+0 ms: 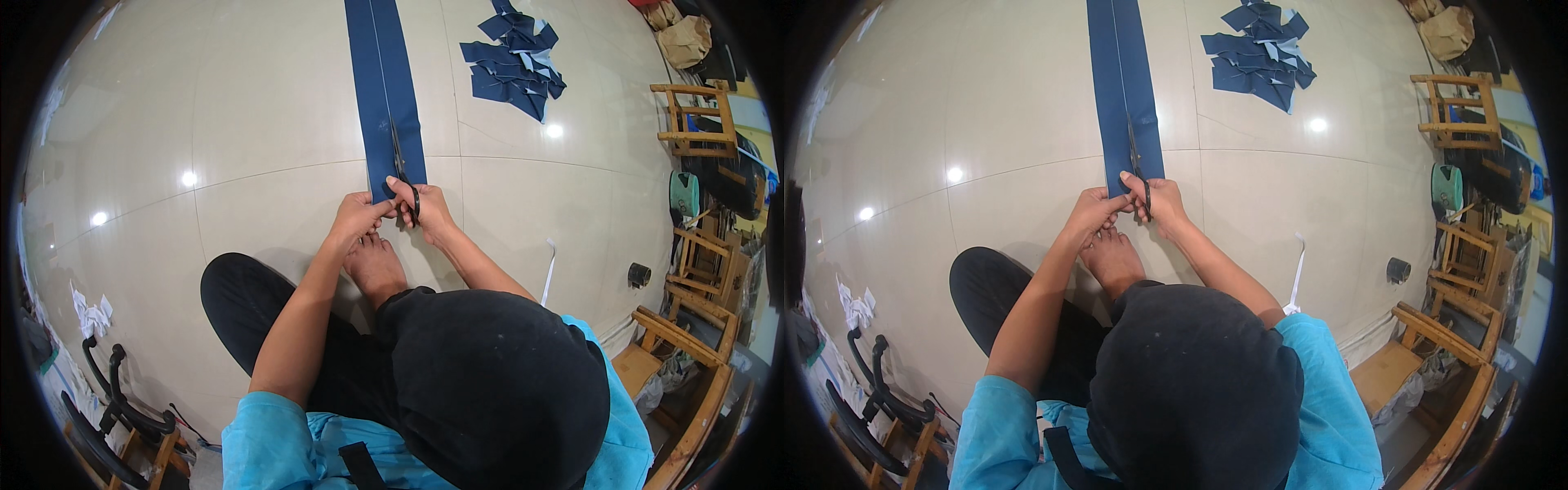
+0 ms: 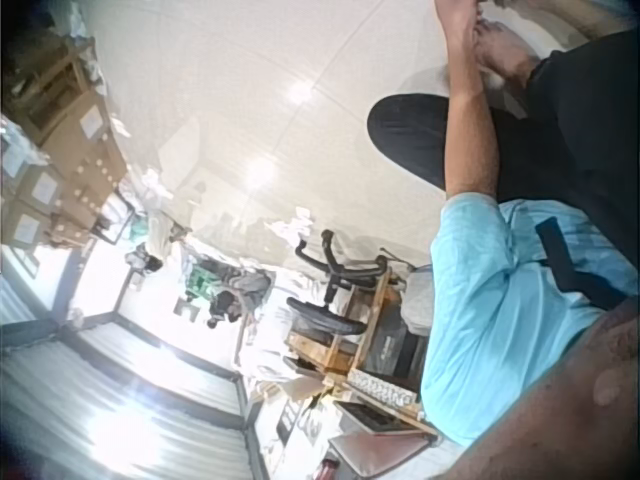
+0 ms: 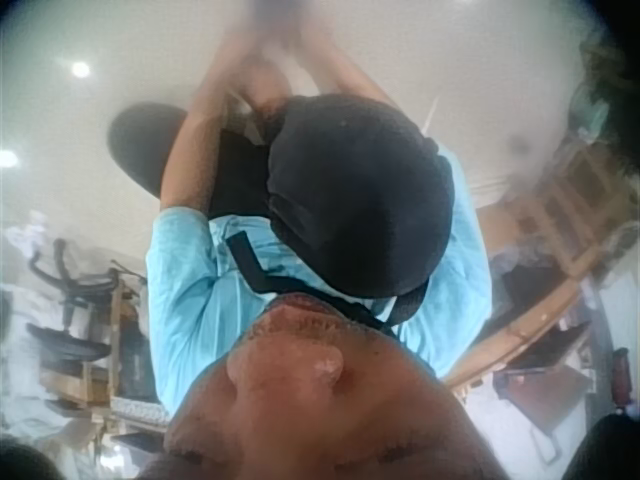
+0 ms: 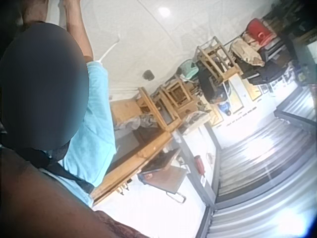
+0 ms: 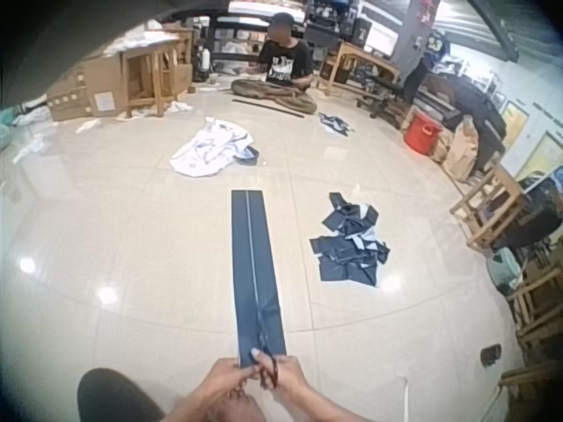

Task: The person cuts a long strip of dark blue fabric into smaller pieces using scissors. They then unfold a white jersey with blue and gray graphics and cut along its seams to separate the sleeves and body sections.

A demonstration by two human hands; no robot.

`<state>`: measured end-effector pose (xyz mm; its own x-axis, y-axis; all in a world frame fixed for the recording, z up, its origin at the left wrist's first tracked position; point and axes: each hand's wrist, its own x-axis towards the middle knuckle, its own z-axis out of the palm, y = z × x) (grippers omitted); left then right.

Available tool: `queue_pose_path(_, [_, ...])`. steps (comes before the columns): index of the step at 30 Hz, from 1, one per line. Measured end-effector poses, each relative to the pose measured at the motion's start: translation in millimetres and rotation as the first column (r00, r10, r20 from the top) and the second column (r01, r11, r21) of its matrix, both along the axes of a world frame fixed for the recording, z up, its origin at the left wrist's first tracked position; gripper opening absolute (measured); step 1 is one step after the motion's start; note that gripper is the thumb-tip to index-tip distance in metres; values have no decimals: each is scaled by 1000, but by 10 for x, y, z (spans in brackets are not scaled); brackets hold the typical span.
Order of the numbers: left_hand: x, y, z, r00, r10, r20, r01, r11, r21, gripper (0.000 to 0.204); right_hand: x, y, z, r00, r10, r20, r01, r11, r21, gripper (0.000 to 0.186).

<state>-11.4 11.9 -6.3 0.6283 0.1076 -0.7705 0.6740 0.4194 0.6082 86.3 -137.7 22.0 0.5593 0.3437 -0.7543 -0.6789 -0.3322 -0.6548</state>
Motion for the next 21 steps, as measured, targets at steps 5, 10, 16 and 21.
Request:
queue_pose_path(5, [0,6,9,1000,-17,-6,17,1000,17,24,5,39,35,1000,-6,-7,6,1000,15,49])
queue_pose_path(10, [2,4,42,1000,-12,1,12,1000,16,25,7,39,-1,1000,-2,-7,2,1000,-1,47])
queue_pose_path(16, [4,8,47,1000,-11,1,11,1000,3,26,3,23,-68,1000,0,15,-1,1000,8,47])
queue_pose_path(21, [1,27,31,1000,-15,-17,15,1000,-7,17,39,59,-38,1000,-8,-8,9,1000,4,51])
